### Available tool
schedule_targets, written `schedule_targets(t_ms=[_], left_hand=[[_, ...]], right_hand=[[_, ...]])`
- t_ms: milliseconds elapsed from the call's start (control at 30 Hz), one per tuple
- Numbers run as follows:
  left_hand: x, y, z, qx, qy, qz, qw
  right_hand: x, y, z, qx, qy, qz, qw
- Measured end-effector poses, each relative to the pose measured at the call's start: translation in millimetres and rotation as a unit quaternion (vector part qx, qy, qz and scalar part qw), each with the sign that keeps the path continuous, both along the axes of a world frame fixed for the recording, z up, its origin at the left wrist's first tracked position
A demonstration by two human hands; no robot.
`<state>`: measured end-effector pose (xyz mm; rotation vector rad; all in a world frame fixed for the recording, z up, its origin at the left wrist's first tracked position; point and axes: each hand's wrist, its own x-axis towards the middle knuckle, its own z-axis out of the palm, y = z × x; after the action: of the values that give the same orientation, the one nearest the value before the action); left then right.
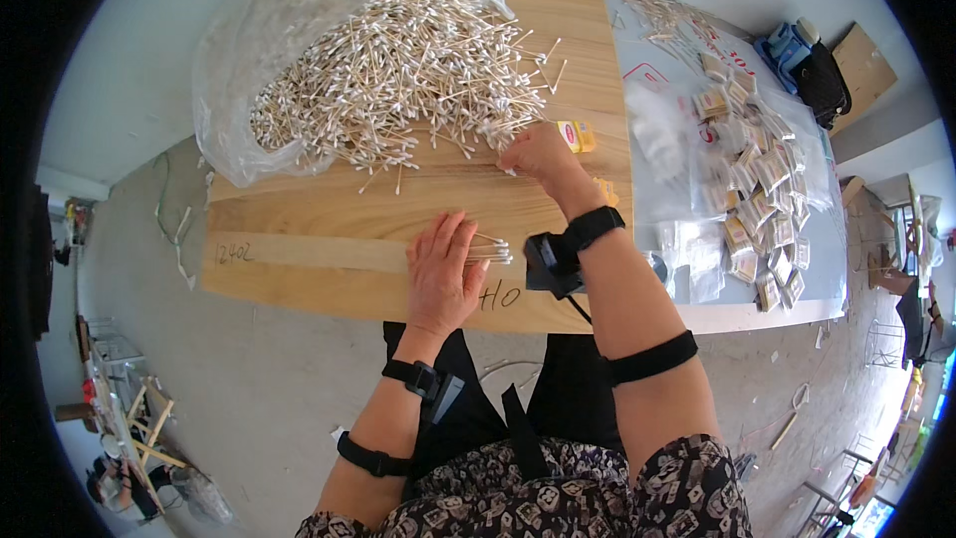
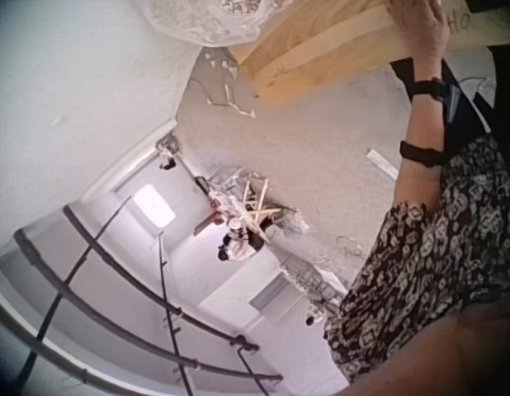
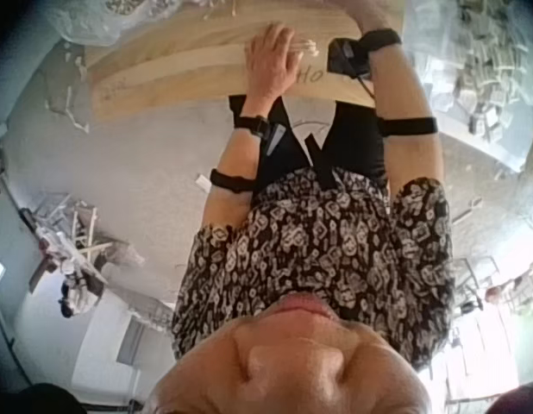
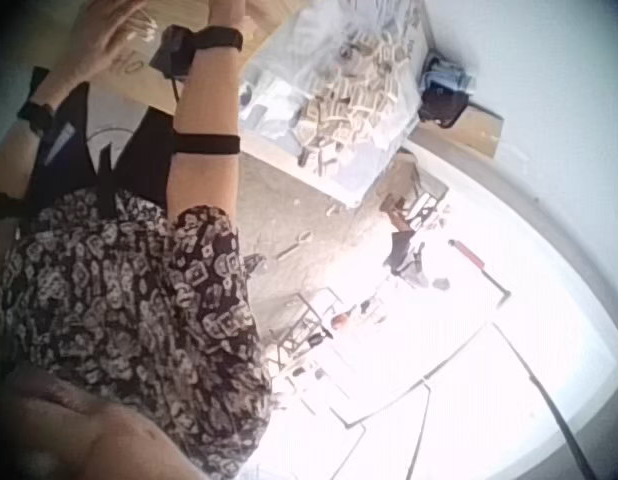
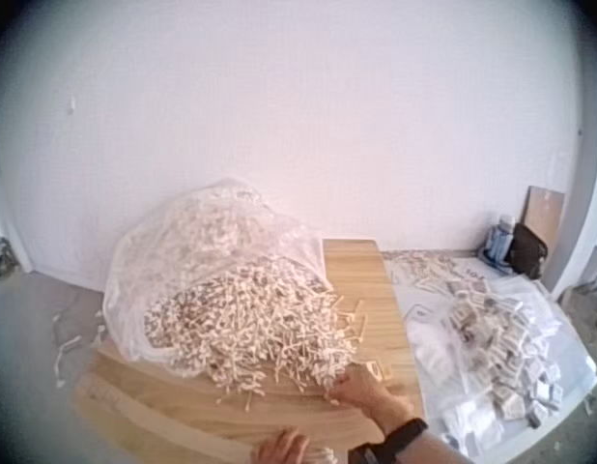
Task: Counting, grouping, and placing cotton swabs into small plastic bags.
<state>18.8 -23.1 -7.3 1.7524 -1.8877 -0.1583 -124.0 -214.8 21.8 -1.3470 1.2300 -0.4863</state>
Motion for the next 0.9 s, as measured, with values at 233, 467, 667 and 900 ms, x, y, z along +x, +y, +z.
schedule_targets(t_ms=[233, 467, 667, 900], left_hand=[[1.2, 0.0, -3.1, -0.003, 0.002, 0.0, 1.0], [-0.1, -0.4, -1.8, 0.001, -0.005, 0.001, 1.0], [0.0, 1.0, -1.8, -0.002, -0.006, 0.007, 1.0], [-1.2, -0.9, -0.6, -0.001, 0.005, 0.001, 1.0]], right_hand=[[-13.5, 35.5, -5.3, -0.135, 0.144, 0.209, 0.958], [-7.6, 56.9, -7.1, -0.284, 0.197, 0.095, 0.934], [3.4, 53.7, -2.0, -0.414, 0.177, 0.126, 0.884], [8.3, 27.0, 0.2, -0.308, 0.182, 0.094, 0.929]])
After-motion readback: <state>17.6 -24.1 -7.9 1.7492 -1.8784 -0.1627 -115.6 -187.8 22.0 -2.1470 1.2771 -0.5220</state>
